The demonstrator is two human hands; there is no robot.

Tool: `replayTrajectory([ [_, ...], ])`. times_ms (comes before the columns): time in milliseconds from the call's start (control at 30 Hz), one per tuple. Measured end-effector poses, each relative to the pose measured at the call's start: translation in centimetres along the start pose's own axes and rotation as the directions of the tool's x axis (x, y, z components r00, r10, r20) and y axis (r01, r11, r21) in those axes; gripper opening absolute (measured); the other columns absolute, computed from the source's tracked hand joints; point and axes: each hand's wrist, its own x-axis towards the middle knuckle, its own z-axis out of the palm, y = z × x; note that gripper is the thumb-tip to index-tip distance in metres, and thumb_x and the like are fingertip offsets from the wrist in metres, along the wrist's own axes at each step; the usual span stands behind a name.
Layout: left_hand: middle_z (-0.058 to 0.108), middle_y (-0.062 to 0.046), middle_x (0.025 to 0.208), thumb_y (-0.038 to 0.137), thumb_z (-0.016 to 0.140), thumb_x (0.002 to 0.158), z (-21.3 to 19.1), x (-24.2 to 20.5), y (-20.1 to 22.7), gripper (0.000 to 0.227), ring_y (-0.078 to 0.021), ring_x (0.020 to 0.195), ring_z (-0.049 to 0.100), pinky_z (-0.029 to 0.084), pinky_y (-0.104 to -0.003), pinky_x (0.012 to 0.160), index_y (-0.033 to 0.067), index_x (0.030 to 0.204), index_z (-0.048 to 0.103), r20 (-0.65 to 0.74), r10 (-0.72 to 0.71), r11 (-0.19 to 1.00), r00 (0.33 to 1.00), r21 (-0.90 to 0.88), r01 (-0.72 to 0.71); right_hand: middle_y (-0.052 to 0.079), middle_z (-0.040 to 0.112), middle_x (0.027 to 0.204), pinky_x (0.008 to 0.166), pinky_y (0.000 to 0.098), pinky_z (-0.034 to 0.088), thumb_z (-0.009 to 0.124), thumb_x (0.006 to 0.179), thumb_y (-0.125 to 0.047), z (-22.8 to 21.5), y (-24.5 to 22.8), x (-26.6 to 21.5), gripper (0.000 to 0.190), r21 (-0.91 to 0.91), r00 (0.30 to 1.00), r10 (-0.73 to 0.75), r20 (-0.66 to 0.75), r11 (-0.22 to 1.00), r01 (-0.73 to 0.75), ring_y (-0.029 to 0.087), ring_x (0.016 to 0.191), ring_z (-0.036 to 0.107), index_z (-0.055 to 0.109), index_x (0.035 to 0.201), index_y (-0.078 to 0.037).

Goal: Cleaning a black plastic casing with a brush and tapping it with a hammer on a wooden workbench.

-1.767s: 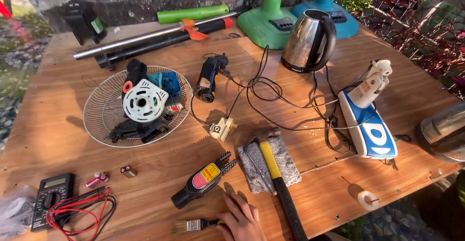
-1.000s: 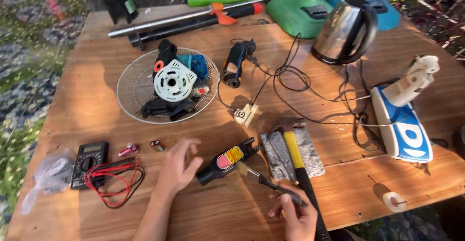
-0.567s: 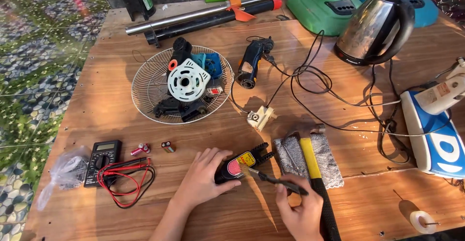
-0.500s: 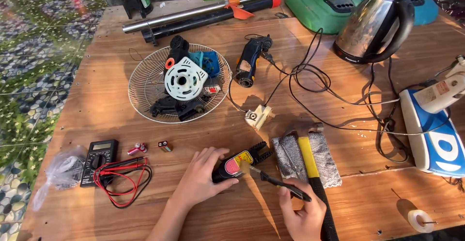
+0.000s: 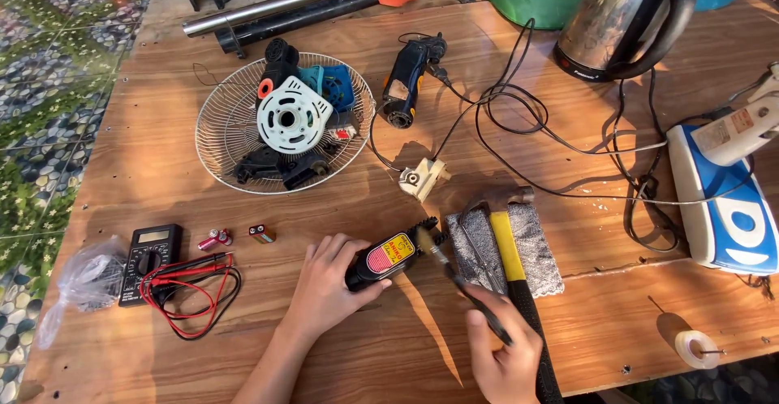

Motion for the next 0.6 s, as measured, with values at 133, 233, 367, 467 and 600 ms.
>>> replayTrajectory([
  [133, 0.065, -0.002, 0.106, 0.045, 0.083, 0.08, 0.3, 0.0, -0.2, 0.051, -0.0219, 0.096, 0.061, 0.04, -0.038, 0.082, 0.0128, 0.116, 0.064, -0.069, 0.04, 0.999, 0.997, 0.013, -0.039, 0.012, 0.076, 0.107, 0.072, 0.0234, 0.059, 0.058, 0.1, -0.017, 0.0, 0.5, 0.4, 0.025, -0.045, 0.998, -0.069, -0.014, 0.997, 0.068, 0.016, 0.086, 0.076, 0.072, 0.113, -0.002],
  [233, 0.064, 0.0, 0.104, 0.042, 0.081, 0.081, -0.2, 0.1, 0.2, 0.046, -0.0202, 0.093, 0.061, 0.039, -0.036, 0.081, 0.014, 0.114, 0.064, -0.127, 0.08, 0.997, 0.989, 0.024, -0.078, 0.015, 0.073, 0.111, 0.085, 0.03, 0.059, 0.051, 0.103, -0.013, -0.2, -0.1, 0.7, 0.025, -0.037, 0.996, -0.088, -0.03, 0.996, 0.087, 0.021, 0.093, 0.075, 0.069, 0.116, 0.0],
  [367, 0.061, -0.003, 0.108, 0.042, 0.079, 0.085, -0.4, 0.1, 0.8, 0.051, -0.0218, 0.097, 0.062, 0.043, -0.038, 0.081, 0.0108, 0.12, 0.06, -0.134, 0.063, 0.998, 0.989, 0.001, -0.063, 0.01, 0.078, 0.099, 0.086, 0.0305, 0.057, 0.054, 0.102, -0.019, 0.7, 0.9, -0.2, 0.028, 0.052, 0.998, 0.002, 0.058, 0.999, -0.005, 0.017, 0.086, 0.076, 0.069, 0.122, -0.005],
  [467, 0.061, -0.008, 0.112, 0.038, 0.08, 0.087, -0.9, 0.3, 1.2, 0.055, -0.0254, 0.099, 0.06, 0.046, -0.04, 0.082, 0.0062, 0.126, 0.059, -0.169, 0.105, 0.993, 0.98, -0.035, -0.112, 0.014, 0.071, 0.096, 0.076, 0.0275, 0.058, 0.05, 0.103, -0.01, 0.7, 0.1, 0.0, 0.022, 0.101, 0.99, -0.12, -0.07, 0.987, 0.127, 0.02, 0.083, 0.071, 0.067, 0.11, 0.002],
  [600, 0.063, -0.014, 0.128, 0.035, 0.081, 0.088, -0.5, 0.1, 1.1, 0.06, -0.029, 0.107, 0.059, 0.049, -0.041, 0.095, 0.0048, 0.133, 0.055, -0.18, 0.186, 0.978, 0.966, -0.063, -0.2, 0.018, 0.075, 0.107, 0.068, 0.0307, 0.057, 0.038, 0.107, -0.03, 0.7, 1.3, -0.8, 0.042, 0.279, 0.995, 0.08, -0.058, 0.958, -0.061, 0.023, 0.087, 0.072, 0.062, 0.123, 0.001],
])
